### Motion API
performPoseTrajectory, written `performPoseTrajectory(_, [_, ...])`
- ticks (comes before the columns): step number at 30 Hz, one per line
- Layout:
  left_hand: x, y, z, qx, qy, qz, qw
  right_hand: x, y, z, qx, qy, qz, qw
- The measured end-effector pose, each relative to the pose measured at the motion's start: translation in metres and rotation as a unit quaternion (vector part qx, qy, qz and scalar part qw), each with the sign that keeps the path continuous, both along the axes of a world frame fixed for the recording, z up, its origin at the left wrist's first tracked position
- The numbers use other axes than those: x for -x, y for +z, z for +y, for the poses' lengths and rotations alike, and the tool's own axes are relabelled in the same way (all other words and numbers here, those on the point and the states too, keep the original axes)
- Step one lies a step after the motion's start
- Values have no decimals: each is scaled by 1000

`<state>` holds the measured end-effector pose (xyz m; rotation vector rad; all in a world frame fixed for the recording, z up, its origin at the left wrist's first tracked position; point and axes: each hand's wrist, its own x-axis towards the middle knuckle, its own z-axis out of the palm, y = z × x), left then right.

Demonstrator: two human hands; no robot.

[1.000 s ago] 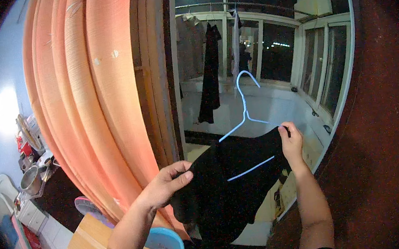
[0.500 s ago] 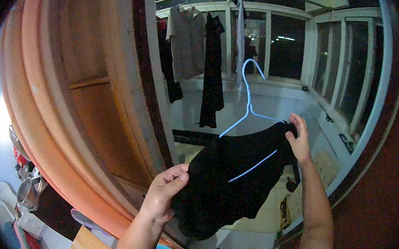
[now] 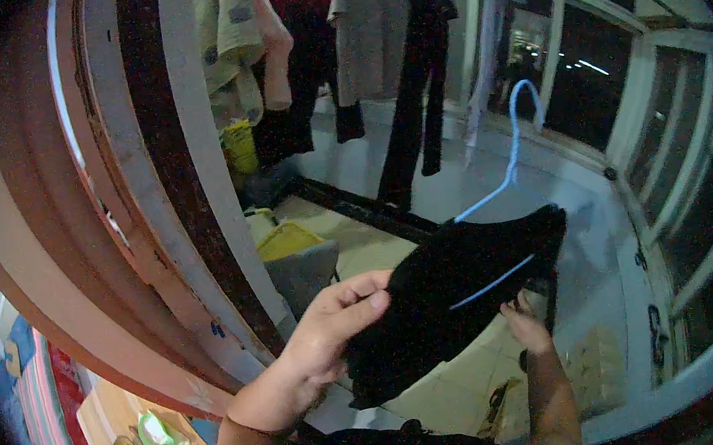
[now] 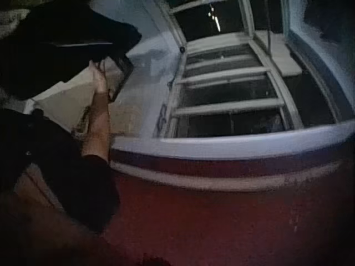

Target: The person picks up clothes from a bed and a table, places them on hangers, and hangs them on a clothes rack on a balcony. The person handles a black garment, a light purple garment, and a black sock, using plastic hangers to organize them.

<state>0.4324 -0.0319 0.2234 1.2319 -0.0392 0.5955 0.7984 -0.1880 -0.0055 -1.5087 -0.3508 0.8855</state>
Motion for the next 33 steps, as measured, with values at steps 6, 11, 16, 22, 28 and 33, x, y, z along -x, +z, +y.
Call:
performPoseTrajectory(6, [-86, 11, 12, 113, -23, 41, 992, -126, -103, 18, 185, 84, -29, 979])
performPoseTrajectory(11, [-152, 31, 38, 88, -26, 36, 995, -152, -102, 50, 196, 85, 13, 977])
performPoseTrajectory(16, [-240, 39, 69, 68, -65, -34, 995, -182, -91, 84, 192, 85, 55, 976])
performPoseTrajectory(22, [-330, 86, 135, 67, -67, -22, 995, -234, -61, 104, 179, 33, 103, 978])
performPoseTrajectory(28, [-399, 130, 143, 66, -65, -52, 994, -288, -25, 107, 139, 19, 125, 982])
performPoseTrajectory(33, [-461, 174, 146, 28, 47, -14, 998, -351, 16, 116, 65, 36, 134, 988])
